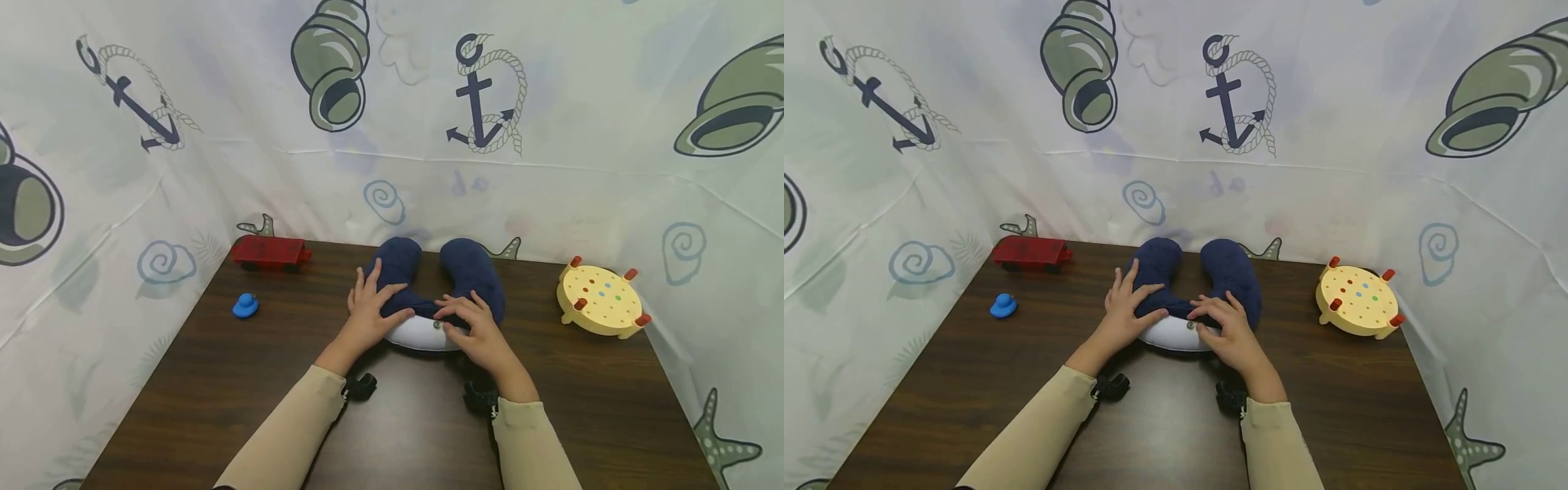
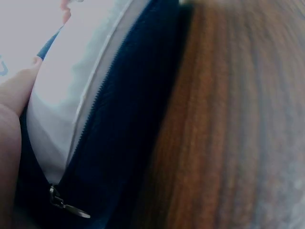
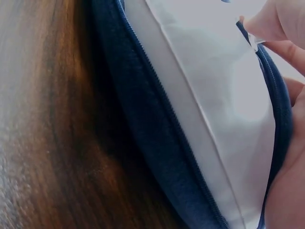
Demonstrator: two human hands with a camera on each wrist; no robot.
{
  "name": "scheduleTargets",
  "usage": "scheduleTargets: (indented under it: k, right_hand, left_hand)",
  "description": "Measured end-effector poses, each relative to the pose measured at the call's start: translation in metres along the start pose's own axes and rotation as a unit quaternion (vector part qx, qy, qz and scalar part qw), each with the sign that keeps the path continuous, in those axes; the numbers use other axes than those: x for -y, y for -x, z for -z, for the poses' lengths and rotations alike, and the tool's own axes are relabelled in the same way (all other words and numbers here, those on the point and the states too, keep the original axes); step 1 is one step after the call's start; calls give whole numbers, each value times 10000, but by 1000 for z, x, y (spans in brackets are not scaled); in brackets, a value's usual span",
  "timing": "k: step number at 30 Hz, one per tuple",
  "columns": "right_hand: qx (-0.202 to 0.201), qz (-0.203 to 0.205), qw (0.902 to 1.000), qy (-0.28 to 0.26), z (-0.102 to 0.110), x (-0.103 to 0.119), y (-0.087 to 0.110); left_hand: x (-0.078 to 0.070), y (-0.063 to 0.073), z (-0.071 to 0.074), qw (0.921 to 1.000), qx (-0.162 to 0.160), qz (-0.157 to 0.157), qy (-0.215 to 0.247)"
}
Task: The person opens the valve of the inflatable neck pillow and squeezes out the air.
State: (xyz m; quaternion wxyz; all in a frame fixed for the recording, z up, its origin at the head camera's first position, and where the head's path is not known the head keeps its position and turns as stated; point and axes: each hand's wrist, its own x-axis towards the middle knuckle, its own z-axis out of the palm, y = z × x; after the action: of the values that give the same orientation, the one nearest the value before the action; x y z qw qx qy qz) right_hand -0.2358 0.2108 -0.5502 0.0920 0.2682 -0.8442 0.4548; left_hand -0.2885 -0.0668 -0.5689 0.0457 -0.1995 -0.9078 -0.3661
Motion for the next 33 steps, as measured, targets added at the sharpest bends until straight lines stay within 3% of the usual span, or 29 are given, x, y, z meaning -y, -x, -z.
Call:
scheduleTargets:
  k: [2, 9, 22, 33]
  right_hand:
    - [-34, -18, 10000, -78, 0, -1, 0]
    - [-44, 2, 10000, -8, -3, -4, 0]
    - [-85, 42, 9994, 346, -1, -2, 0]
    - [-242, -90, 9996, 61, -4, -7, -2]
  left_hand:
    - [1, 0, -1, 9996, -99, 112, 222]
    - [5, 1, -4, 9971, -452, 28, 604]
    - [7, 0, -1, 9988, -247, -136, 395]
    - [5, 0, -6, 9931, -507, -183, 1037]
